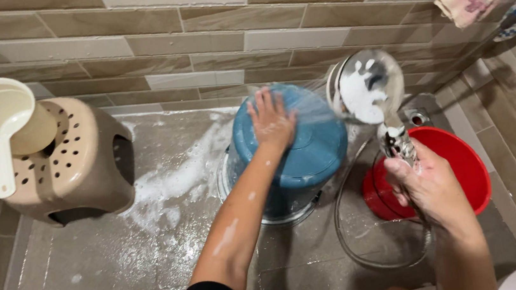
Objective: The person rinses a blue bucket with a handheld shower head, then sprays a cleaning solution onto the tiled floor. They scrub the floor with a purple brush, focusing on the area near a wooden door and a toilet.
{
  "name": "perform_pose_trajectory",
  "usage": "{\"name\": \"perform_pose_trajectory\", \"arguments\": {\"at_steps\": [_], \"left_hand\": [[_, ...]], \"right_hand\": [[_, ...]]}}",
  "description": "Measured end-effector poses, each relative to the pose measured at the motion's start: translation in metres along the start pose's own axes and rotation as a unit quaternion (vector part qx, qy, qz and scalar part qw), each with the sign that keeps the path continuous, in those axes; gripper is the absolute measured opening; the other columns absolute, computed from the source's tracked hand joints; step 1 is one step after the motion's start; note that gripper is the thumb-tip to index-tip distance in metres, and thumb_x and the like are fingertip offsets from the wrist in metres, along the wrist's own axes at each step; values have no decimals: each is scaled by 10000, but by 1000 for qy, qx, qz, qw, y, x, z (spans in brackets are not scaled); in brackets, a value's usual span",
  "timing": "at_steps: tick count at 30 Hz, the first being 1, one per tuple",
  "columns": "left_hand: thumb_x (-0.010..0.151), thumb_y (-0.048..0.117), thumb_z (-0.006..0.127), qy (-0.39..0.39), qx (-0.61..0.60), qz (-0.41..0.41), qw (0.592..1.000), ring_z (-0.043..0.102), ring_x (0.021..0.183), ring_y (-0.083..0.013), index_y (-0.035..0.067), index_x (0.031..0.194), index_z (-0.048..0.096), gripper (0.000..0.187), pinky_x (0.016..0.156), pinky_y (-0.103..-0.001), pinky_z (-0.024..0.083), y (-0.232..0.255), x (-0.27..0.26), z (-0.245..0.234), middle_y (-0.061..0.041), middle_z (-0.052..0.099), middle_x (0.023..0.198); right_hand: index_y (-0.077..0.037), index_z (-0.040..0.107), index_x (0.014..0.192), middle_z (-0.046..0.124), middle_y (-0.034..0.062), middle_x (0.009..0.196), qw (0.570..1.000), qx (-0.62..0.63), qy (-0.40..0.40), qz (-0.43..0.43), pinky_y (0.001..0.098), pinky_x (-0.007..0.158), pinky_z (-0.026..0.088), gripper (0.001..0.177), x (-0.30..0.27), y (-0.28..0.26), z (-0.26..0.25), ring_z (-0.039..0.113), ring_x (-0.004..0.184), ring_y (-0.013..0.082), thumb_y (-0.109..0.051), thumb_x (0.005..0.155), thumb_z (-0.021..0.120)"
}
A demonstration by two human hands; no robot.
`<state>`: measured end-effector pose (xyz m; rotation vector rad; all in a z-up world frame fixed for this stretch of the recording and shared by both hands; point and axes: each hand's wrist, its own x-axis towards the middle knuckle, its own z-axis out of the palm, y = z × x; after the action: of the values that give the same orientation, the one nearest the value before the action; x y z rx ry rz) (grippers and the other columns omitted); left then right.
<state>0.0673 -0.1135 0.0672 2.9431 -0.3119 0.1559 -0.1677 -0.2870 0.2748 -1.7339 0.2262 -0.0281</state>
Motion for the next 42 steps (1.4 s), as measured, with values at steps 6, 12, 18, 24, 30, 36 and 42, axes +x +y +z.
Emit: {"name": "perform_pose_trajectory", "arguments": {"at_steps": [6,12,18,24,30,36,42], "left_hand": [[956,636,378,-57,-91,108,988,47,1561,-427,187,1590,293,782,1227,-614,-24,50,-9,-1,-191,115,1692],[900,632,551,-47,-150,177,972,142,1502,-447,40,1557,346,908,1191,-577,84,89,-28,-30,-258,238,1607],[832,572,677,7,-289,370,883,565,1350,-248,195,1370,617,660,1177,-401,446,46,-66,-80,-47,620,1445],[809,533,708,168,-265,378,871,521,1353,-338,100,1387,581,733,1139,-488,379,-32,-92,-75,-122,586,1431],[1062,374,467,196,-302,94,928,410,1488,-413,78,1491,542,526,1212,-485,338,-107,-105,-1,-201,475,1597],[1043,364,456,25,-389,-257,884,432,1421,-389,43,1425,555,509,1162,-461,351,-145,-149,169,-214,455,1543],[977,263,614,-113,-323,-388,856,605,1241,-408,-12,1323,575,444,1076,-488,490,-167,-179,250,-245,636,1312]], "right_hand": [[-27,639,1034,584,-10,715,991,-113,56,48,263,427,389,247,-8,1,-23,464,495,83,-248,932,681],[-55,688,1156,534,-15,674,987,-108,-12,116,255,433,377,343,-15,11,-55,436,501,77,-287,903,697],[-156,586,1429,580,-2,657,966,-203,-63,150,274,436,394,632,-9,23,-49,469,494,96,-311,845,772],[-114,670,1337,520,16,625,956,-194,-172,138,300,451,394,565,-4,29,-8,464,502,117,-335,829,783],[-59,636,1326,776,-29,922,946,-259,-196,0,249,716,547,545,-1,28,27,671,837,62,-265,846,793],[-157,665,1338,704,45,726,931,-315,-140,123,303,586,511,570,-7,7,95,593,635,109,-377,830,800],[-162,675,1328,705,37,730,939,-297,-101,141,306,574,496,550,-12,5,135,582,625,106,-337,815,770]]}}
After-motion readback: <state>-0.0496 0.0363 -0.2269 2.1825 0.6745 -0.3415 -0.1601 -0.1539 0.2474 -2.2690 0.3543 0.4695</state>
